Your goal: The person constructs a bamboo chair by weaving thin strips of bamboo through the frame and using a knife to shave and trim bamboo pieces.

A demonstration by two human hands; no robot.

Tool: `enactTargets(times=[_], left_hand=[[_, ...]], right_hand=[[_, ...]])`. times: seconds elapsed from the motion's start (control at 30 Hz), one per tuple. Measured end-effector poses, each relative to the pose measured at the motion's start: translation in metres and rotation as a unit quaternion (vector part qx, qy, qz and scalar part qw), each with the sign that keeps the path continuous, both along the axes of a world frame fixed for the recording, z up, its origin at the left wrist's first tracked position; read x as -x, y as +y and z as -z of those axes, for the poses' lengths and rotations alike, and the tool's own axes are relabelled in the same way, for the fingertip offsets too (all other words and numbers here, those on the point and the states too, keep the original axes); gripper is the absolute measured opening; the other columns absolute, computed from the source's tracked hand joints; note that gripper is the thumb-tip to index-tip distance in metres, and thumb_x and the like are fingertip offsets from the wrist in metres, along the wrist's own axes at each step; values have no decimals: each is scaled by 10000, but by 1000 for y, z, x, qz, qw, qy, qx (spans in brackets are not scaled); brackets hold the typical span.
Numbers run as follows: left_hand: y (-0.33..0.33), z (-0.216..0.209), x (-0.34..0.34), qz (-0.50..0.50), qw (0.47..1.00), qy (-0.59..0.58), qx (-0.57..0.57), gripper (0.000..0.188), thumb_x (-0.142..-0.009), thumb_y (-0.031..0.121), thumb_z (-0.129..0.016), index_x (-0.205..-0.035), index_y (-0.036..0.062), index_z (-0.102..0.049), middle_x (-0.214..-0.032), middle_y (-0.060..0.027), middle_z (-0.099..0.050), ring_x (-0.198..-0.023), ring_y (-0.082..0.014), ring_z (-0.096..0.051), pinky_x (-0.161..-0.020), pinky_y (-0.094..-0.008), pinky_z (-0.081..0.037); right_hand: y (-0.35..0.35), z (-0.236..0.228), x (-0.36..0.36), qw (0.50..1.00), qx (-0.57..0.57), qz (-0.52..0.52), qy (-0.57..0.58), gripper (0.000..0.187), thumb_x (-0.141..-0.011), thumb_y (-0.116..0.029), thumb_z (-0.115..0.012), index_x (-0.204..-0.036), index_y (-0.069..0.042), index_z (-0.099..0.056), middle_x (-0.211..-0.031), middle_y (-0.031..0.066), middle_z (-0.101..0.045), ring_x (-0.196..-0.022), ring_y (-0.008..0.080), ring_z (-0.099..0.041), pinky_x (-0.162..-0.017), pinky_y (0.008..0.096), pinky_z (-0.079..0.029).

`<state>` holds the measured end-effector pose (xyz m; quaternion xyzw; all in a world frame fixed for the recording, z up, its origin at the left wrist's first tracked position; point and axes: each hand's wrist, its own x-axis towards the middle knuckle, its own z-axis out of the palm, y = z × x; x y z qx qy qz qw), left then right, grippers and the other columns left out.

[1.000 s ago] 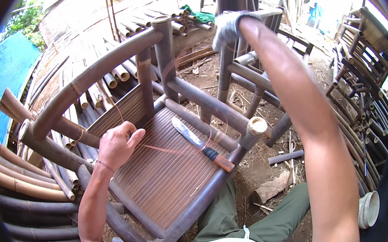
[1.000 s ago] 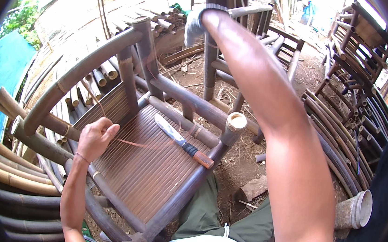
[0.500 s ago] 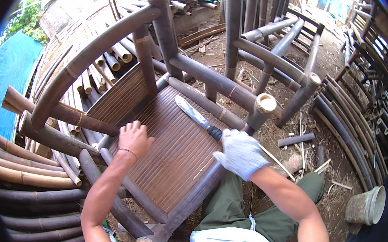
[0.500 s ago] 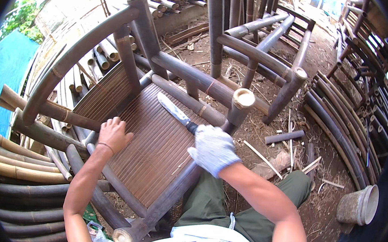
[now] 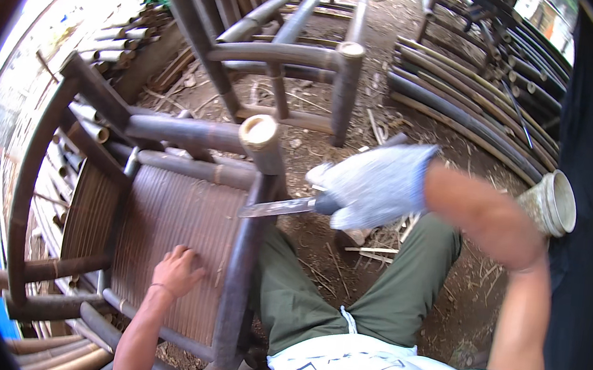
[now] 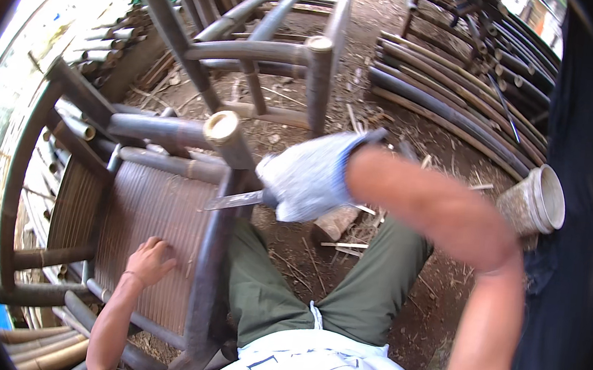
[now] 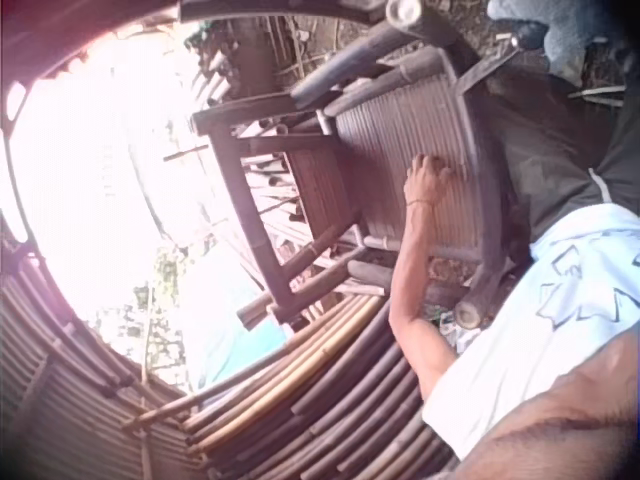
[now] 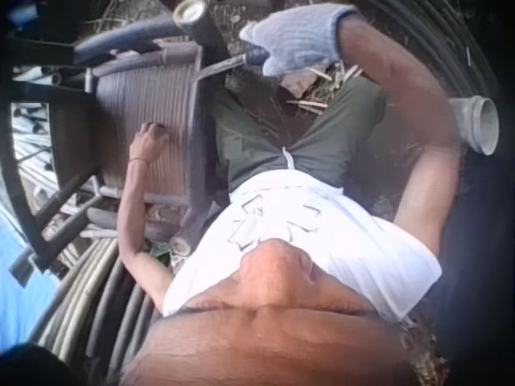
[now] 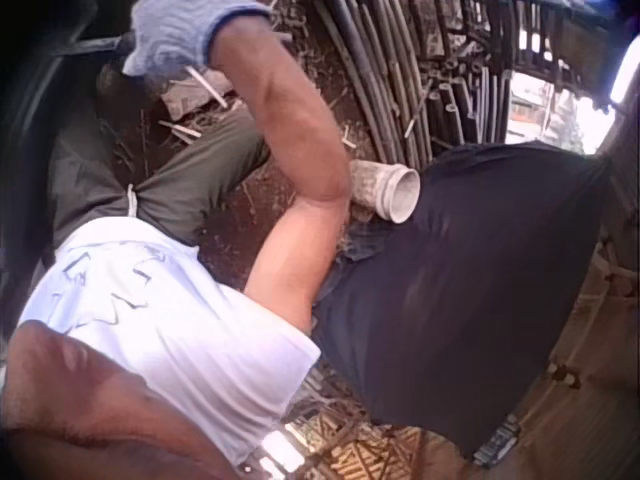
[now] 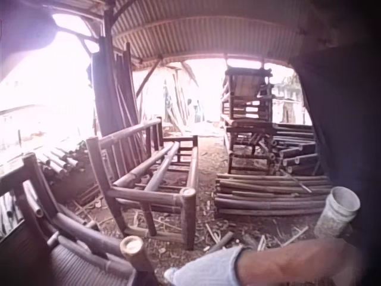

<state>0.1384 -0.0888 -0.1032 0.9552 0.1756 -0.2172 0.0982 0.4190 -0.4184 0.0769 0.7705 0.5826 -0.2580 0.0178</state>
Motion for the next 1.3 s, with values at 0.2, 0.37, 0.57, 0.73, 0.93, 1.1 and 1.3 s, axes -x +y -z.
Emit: enactTargets(times=[0.2, 0.37, 0.57, 0.73, 0.93, 1.1, 1.3], left_hand=[[-32, -82, -42, -70, 982, 80, -157, 432, -834, 359, -765, -1128, 48, -704, -1371, -179, -564, -1238, -391, -577, -1020, -469, -506], [-157, -120, -145, 118, 916, -354, -147, 218, -792, 79, -785, -968, 30, -667, -1283, -164, -617, -1124, -380, -618, -955, -476, -509], [-305, 42, -339, 192, 953, -89, 218, 407, -952, 297, -672, -1200, -25, -642, -1226, -242, -655, -1194, -386, -628, -1017, -450, -494], [-291, 280, -441, 105, 985, -119, 70, 628, -937, 328, -672, -1408, -20, -443, -1392, -244, -537, -1289, -435, -532, -1088, -501, -458], [-319, 372, -466, 69, 990, -119, 14, 650, -893, 282, -739, -1392, -5, -439, -1370, -228, -544, -1275, -413, -537, -1060, -483, -478], [-305, 338, -459, 8, 981, -8, 192, 556, -904, 361, -750, -1274, -8, -560, -986, -178, -681, -920, -328, -680, -846, -443, -563], [-388, 250, -375, -208, 792, 1, 574, 636, -975, 380, -706, -1417, -27, -496, -1127, -134, -672, -963, -201, -658, -857, -359, -578]], right_hand=[[-204, -61, -72, 981, 17, 176, 82, 746, -819, -541, -809, -1350, -52, -621, -1101, 172, -715, -987, 280, -706, -863, 392, -562], [-324, 23, -82, 845, -45, 510, 153, 376, -929, -273, -704, -1187, -9, -636, -857, 88, -672, -644, 154, -646, -651, 327, -558], [-461, 277, -28, 604, -360, 670, 240, 268, -895, -136, -702, -1092, -12, -569, -781, 37, -602, -582, 131, -615, -507, 300, -528], [-457, 336, 34, 449, -281, 811, 249, 375, -896, -104, -684, -1246, -32, -569, -766, 25, -568, -563, 131, -595, -492, 317, -524], [-532, 431, 126, 576, -239, 781, 38, 277, -898, -93, -693, -1139, -28, -573, -771, 41, -586, -515, 144, -584, -465, 325, -521], [-452, 393, 53, 234, -325, 820, 408, 382, -886, -30, -689, -1244, -7, -558, -729, 29, -576, -546, 155, -593, -483, 340, -540], [-345, 399, -65, 157, -497, 673, 524, 466, -947, -94, -690, -1364, 41, -531, -1165, 195, -676, -974, 299, -738, -845, 410, -658]])
